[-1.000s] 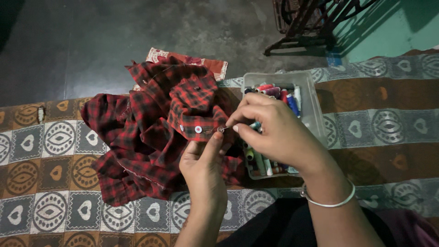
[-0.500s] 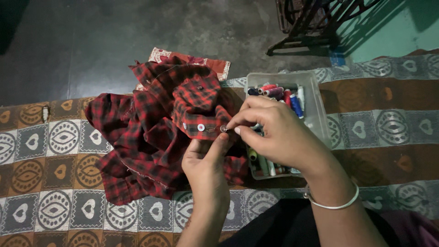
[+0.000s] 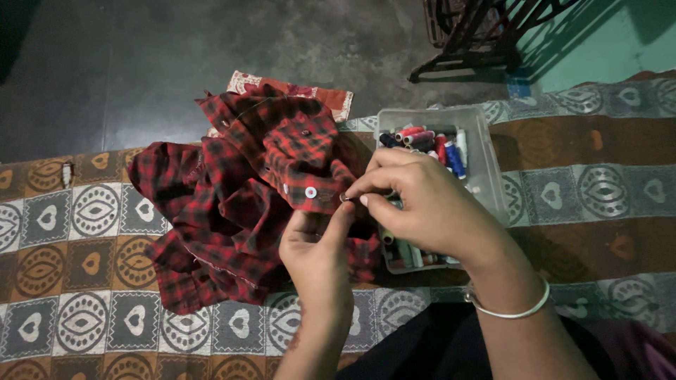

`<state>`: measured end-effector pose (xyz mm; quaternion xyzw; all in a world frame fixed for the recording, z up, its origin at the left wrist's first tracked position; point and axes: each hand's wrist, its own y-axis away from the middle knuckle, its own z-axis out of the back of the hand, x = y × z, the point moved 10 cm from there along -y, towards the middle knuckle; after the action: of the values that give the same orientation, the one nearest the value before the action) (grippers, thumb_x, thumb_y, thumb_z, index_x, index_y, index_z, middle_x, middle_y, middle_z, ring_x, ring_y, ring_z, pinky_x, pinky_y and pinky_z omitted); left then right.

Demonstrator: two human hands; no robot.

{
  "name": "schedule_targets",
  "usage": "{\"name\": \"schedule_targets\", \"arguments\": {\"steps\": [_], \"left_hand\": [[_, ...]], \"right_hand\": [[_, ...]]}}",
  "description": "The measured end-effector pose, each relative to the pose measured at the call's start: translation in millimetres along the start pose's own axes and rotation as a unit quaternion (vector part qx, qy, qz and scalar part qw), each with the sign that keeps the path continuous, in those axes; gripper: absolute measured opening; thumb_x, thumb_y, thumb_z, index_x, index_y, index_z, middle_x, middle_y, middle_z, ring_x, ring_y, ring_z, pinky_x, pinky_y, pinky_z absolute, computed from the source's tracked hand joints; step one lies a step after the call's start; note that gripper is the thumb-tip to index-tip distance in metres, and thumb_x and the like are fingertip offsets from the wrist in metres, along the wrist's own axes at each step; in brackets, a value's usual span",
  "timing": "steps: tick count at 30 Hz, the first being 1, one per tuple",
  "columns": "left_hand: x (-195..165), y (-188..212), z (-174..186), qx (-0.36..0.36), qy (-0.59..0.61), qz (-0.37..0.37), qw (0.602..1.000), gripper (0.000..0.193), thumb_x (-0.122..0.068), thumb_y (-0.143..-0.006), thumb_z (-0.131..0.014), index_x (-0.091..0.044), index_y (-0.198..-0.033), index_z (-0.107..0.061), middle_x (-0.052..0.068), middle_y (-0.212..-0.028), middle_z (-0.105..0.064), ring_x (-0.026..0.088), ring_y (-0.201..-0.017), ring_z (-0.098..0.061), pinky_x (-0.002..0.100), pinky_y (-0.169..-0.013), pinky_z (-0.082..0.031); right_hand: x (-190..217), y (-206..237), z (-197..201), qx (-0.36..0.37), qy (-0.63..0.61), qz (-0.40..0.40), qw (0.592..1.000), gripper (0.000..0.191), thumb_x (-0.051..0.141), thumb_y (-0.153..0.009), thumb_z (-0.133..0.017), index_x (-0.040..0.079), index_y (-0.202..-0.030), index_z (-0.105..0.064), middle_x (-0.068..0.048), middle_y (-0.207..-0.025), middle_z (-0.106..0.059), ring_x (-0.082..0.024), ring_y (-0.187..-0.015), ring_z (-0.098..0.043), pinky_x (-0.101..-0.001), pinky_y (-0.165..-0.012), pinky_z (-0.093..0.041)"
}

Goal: The person sews a button onto a red plaid shirt laid on a bed, using a needle and thread. They pull the thread through the button, adjust the shirt, and pick through a plastic box of thread spools to select thread while continuing to stitch the button by hand.

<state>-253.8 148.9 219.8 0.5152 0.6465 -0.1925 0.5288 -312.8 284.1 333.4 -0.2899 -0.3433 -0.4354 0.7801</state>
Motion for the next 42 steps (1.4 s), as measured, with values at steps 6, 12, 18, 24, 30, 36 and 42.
{"name": "schedule_targets", "arguments": {"steps": [6, 12, 18, 24, 30, 36, 42], "left_hand": [[-14, 3, -11, 0.041, -0.021, -0.069, 0.997, 0.013, 0.002, -0.091, -0.072, 0.003, -0.103, -0.072, 0.003, -0.095, -0.075, 0.005, -0.081, -0.064, 0.02, -0.07, -0.051], [-13, 4, -9, 0.01, -0.089, -0.075, 0.993, 0.005, 0.001, -0.091, -0.072, 0.003, -0.096, -0.073, 0.001, -0.088, -0.072, 0.005, -0.076, -0.061, 0.022, -0.065, -0.049], [-24, 8, -11, 0.004, -0.147, -0.124, 0.981, 0.004, 0.001, -0.091, -0.073, 0.003, -0.094, -0.07, -0.001, -0.086, -0.067, 0.004, -0.077, -0.059, 0.021, -0.067, -0.05], [-22, 8, -9, -0.014, -0.163, -0.106, 0.981, 0.006, -0.001, -0.089, -0.074, 0.002, -0.092, -0.069, -0.001, -0.083, -0.068, 0.004, -0.076, -0.061, 0.021, -0.066, -0.051], [-32, 9, -11, -0.018, -0.21, -0.138, 0.968, 0.007, -0.002, -0.087, -0.074, 0.002, -0.091, -0.071, 0.0, -0.083, -0.069, 0.005, -0.075, -0.063, 0.022, -0.068, -0.052], [-38, 9, -10, -0.033, -0.287, -0.146, 0.946, 0.011, -0.006, -0.086, -0.075, 0.003, -0.091, -0.072, 0.001, -0.077, -0.07, 0.006, -0.07, -0.062, 0.023, -0.065, -0.052], [-33, 3, -13, -0.006, -0.208, -0.091, 0.974, 0.012, -0.008, -0.088, -0.074, 0.004, -0.093, -0.075, 0.003, -0.082, -0.076, 0.004, -0.073, -0.063, 0.022, -0.067, -0.053]], "right_hand": [[0, -1, -1, -0.005, 0.022, -0.006, 1.0, 0.019, 0.007, -0.079, -0.069, 0.005, -0.095, -0.079, -0.008, -0.084, -0.07, -0.022, -0.08, -0.069, -0.0343, -0.07, -0.054], [0, 0, 2, -0.014, 0.046, -0.004, 0.999, 0.018, 0.008, -0.079, -0.068, 0.004, -0.093, -0.078, -0.008, -0.087, -0.072, -0.024, -0.082, -0.071, -0.035, -0.072, -0.055], [-2, -1, -2, -0.01, 0.059, -0.017, 0.998, 0.018, 0.008, -0.078, -0.067, 0.004, -0.093, -0.077, -0.009, -0.089, -0.073, -0.024, -0.08, -0.071, -0.0354, -0.07, -0.055], [0, -2, -4, -0.013, 0.07, -0.005, 0.997, 0.015, 0.008, -0.079, -0.068, 0.003, -0.091, -0.076, -0.009, -0.087, -0.074, -0.025, -0.083, -0.072, -0.0357, -0.073, -0.056], [1, -4, -4, -0.022, 0.042, -0.013, 0.999, 0.016, 0.006, -0.08, -0.067, 0.002, -0.096, -0.069, -0.009, -0.09, -0.074, -0.023, -0.082, -0.073, -0.0351, -0.074, -0.057], [-18, -3, -9, 0.009, 0.032, -0.111, 0.993, 0.018, 0.008, -0.078, -0.075, 0.002, -0.094, -0.07, -0.007, -0.082, -0.074, -0.018, -0.071, -0.07, -0.0328, -0.067, -0.055], [-25, -2, -3, 0.001, -0.109, -0.103, 0.989, 0.017, 0.005, -0.082, -0.075, 0.002, -0.099, -0.071, -0.003, -0.083, -0.074, -0.01, -0.077, -0.069, -0.0267, -0.07, -0.056]]}}
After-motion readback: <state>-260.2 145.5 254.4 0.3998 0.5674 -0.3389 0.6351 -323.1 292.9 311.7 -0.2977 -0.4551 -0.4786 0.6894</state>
